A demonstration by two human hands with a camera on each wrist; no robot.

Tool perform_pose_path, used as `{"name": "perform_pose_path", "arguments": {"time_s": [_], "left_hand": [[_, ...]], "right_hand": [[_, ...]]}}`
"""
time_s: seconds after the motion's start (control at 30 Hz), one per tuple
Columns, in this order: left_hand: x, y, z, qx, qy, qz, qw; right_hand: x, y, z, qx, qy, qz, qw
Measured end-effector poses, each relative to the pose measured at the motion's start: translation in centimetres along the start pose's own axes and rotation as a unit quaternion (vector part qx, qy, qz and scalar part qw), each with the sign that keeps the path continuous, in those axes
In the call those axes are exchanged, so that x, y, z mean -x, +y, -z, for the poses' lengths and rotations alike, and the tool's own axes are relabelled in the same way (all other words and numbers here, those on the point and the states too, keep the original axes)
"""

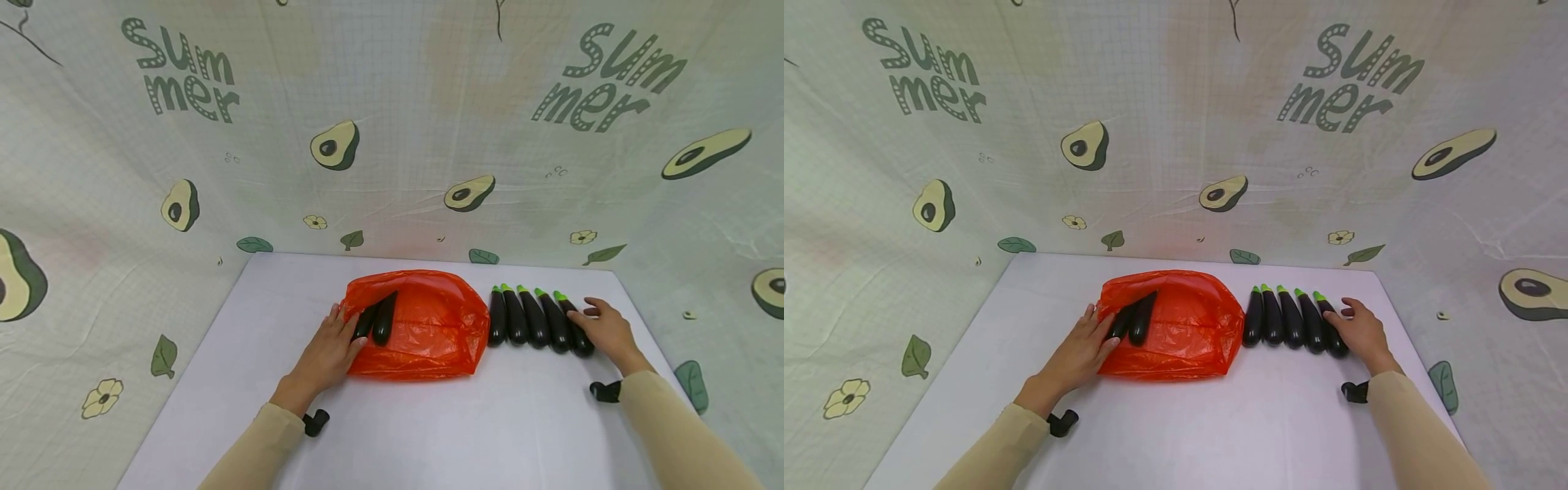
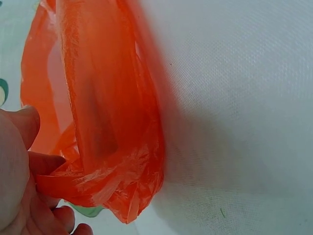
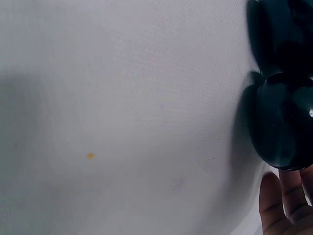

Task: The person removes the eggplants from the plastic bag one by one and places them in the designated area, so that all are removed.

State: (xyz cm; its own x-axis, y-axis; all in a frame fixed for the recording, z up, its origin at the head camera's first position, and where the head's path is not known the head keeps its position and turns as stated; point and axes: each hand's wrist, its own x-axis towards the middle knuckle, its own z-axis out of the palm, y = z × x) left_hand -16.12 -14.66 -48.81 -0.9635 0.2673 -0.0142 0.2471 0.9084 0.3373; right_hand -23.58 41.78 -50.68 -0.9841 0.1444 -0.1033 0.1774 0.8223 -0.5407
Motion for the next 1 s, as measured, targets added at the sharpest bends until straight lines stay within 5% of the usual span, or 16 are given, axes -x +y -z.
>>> {"name": "perform_pose_path", "arguments": {"time_s": [0.5,1.0], "left_hand": [[-0.1,0.0,0.0,-0.001,0.007,0.0,1.0],[-0.1,-0.1,0.0,-0.007,0.007,-0.011,0.9999]], "right_hand": [[0.2,-2.1,0.3,-0.021,0.034,0.02,0.999],[1.9,-7.5,-0.3,-0.068,0.046,0.074,0.9939]]}}
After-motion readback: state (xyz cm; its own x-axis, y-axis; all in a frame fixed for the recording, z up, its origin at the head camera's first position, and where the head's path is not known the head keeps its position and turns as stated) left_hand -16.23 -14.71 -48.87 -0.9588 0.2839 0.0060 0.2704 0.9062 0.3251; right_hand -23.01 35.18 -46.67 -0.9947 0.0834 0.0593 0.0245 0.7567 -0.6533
